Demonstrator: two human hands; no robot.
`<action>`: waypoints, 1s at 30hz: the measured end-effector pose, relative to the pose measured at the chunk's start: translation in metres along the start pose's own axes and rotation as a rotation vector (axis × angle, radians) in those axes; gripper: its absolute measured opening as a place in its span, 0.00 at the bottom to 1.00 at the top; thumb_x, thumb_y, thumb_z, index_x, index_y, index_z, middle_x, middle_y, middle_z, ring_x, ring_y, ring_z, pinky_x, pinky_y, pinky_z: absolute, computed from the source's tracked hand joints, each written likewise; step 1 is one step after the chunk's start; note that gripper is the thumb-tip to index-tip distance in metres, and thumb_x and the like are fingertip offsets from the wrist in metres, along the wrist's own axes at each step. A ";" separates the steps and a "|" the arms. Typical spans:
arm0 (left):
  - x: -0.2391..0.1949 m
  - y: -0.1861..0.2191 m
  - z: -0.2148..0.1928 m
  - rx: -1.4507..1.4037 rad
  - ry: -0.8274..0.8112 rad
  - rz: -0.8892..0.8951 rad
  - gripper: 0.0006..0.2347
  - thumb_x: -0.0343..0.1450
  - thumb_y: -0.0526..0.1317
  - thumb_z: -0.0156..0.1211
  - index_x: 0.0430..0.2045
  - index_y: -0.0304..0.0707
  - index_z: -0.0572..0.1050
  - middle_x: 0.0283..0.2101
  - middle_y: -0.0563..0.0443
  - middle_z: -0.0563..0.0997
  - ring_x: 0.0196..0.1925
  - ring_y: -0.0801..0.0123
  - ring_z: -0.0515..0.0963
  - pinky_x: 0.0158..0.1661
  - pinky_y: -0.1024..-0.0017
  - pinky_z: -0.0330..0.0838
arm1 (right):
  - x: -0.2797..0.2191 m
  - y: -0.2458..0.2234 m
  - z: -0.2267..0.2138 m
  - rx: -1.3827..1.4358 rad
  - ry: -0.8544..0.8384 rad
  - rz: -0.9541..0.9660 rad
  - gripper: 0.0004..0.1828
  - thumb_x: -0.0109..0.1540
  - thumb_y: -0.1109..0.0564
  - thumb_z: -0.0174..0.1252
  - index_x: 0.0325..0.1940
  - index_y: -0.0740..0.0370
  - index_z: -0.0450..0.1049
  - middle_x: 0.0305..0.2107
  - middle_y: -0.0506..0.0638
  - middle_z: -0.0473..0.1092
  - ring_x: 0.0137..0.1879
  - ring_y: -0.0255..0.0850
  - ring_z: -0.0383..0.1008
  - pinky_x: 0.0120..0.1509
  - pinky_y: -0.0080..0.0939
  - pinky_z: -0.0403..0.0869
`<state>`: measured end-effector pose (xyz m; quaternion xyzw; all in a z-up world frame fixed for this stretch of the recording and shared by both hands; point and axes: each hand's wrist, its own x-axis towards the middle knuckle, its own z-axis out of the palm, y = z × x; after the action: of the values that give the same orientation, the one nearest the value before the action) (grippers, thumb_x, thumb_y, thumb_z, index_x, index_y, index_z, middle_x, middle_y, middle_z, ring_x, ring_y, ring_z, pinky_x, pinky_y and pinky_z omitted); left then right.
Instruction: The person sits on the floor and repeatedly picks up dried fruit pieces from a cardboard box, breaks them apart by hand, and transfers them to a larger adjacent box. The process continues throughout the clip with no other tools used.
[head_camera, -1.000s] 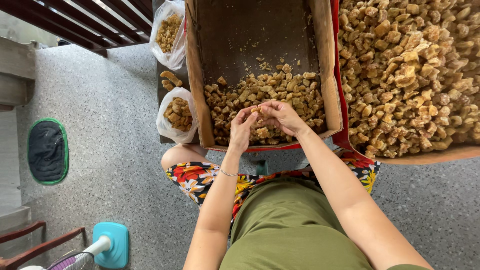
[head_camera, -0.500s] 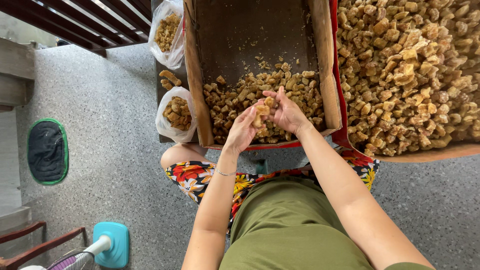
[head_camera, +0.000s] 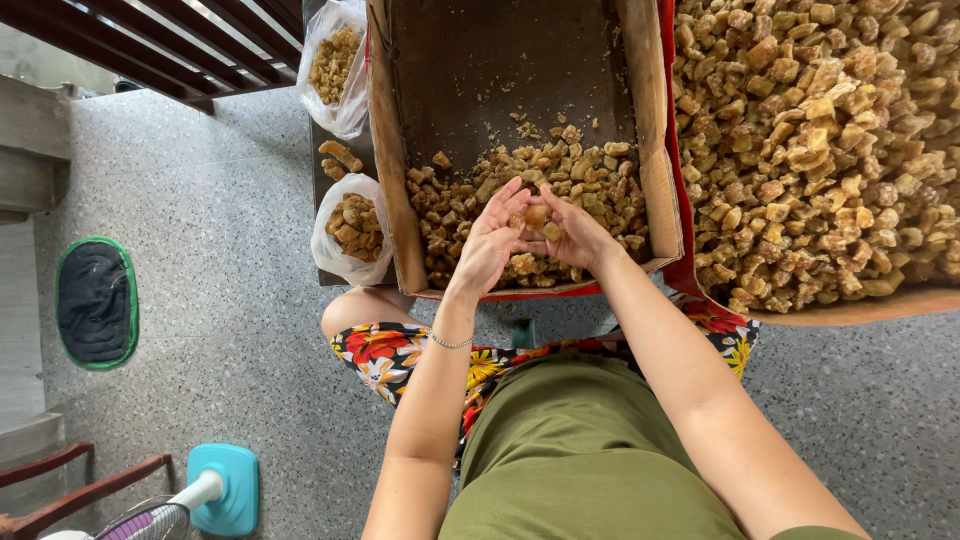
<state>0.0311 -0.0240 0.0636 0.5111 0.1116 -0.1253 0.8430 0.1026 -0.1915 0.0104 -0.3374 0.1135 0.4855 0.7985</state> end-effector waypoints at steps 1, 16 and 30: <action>0.001 0.000 0.000 0.076 -0.017 0.033 0.35 0.67 0.18 0.40 0.73 0.39 0.54 0.75 0.39 0.58 0.76 0.60 0.58 0.72 0.62 0.56 | 0.003 0.001 -0.002 0.027 0.019 0.001 0.27 0.71 0.36 0.46 0.56 0.62 0.68 0.48 0.52 0.73 0.54 0.49 0.76 0.58 0.50 0.81; 0.011 0.030 -0.005 1.015 0.260 0.207 0.27 0.72 0.23 0.45 0.70 0.38 0.59 0.73 0.41 0.63 0.75 0.56 0.62 0.73 0.59 0.56 | 0.003 -0.006 -0.015 0.223 0.092 -0.357 0.26 0.72 0.34 0.48 0.54 0.57 0.73 0.43 0.53 0.73 0.36 0.36 0.73 0.37 0.33 0.76; 0.049 -0.069 -0.043 1.173 0.220 0.121 0.17 0.73 0.28 0.52 0.58 0.35 0.74 0.57 0.44 0.79 0.58 0.60 0.77 0.59 0.65 0.74 | 0.003 -0.005 -0.022 0.410 0.245 -0.486 0.19 0.68 0.40 0.56 0.40 0.57 0.73 0.46 0.52 0.77 0.49 0.46 0.81 0.47 0.43 0.82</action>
<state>0.0525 -0.0214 -0.0295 0.9064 0.0815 -0.0642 0.4094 0.1118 -0.2057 -0.0050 -0.2429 0.2203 0.2041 0.9224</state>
